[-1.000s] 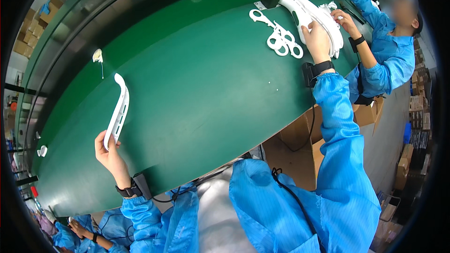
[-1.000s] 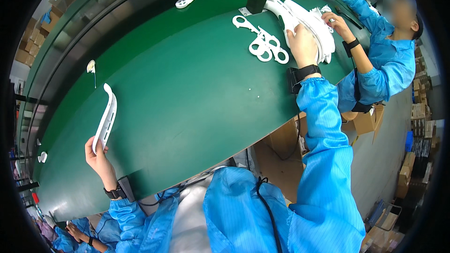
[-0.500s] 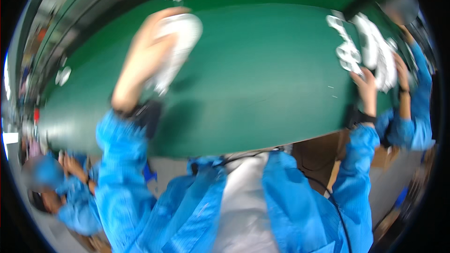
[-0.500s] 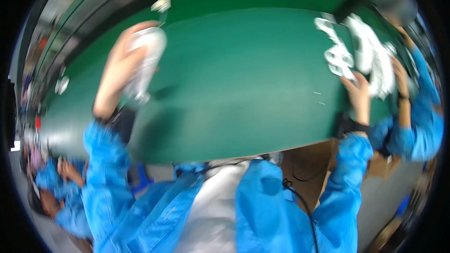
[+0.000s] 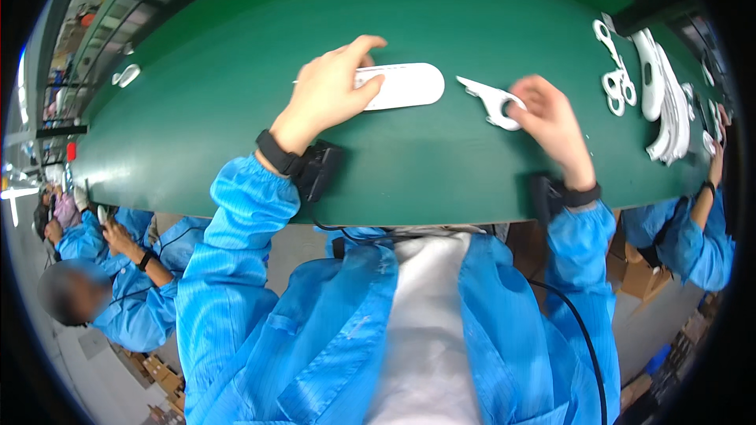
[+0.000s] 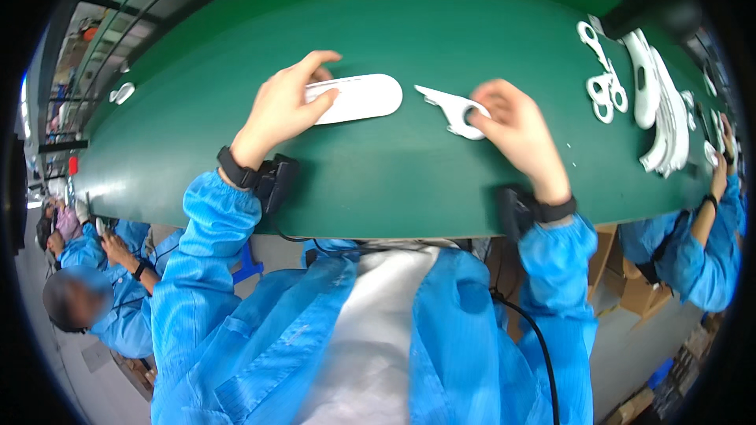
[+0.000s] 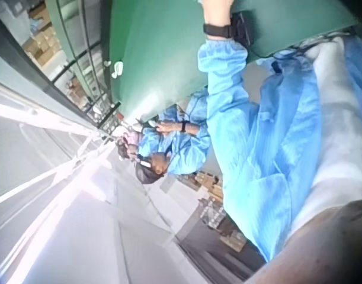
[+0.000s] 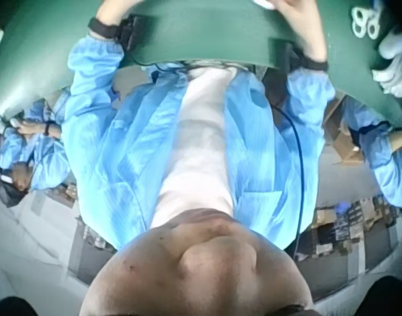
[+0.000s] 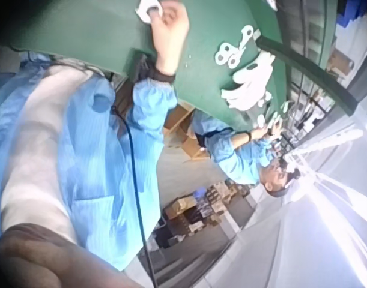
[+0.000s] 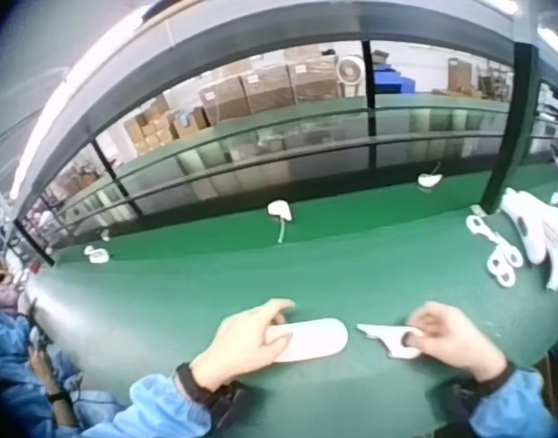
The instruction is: The recorder is assembling small white plastic components on a production line.
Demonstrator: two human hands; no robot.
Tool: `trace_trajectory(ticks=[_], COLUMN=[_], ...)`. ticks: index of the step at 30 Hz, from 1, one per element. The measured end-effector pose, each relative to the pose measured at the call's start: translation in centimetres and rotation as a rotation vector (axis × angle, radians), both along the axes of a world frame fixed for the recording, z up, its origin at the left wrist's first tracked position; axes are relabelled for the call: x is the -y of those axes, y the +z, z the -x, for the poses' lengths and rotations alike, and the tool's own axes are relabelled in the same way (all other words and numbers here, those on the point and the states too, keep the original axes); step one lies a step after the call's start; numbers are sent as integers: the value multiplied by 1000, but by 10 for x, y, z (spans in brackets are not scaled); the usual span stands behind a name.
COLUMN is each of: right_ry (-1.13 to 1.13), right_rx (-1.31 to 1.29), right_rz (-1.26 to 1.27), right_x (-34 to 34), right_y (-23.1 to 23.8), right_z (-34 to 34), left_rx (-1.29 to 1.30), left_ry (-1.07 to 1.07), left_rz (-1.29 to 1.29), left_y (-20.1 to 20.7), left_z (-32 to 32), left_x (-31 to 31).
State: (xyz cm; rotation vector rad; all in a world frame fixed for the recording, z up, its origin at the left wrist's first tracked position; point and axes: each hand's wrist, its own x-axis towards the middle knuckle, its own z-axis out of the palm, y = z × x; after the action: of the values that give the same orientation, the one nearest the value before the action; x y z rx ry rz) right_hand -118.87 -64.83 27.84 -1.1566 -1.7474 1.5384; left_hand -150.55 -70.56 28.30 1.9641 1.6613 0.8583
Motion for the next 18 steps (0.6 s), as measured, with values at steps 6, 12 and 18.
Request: trace_trajectory(ticks=[6,12,18], right_ry=[65,-100,-196], right_rx=[62,43,98], right_rz=[196,124,20], right_x=[5,11,19], right_y=[6,11,16], right_z=[28,27,37], left_rx=[-213,-149,36], left_ry=[-16,-75,-90], left_rz=[66,-278,-336], left_y=[3,12,21], left_z=[-8,0,-7], left_x=[16,10,18])
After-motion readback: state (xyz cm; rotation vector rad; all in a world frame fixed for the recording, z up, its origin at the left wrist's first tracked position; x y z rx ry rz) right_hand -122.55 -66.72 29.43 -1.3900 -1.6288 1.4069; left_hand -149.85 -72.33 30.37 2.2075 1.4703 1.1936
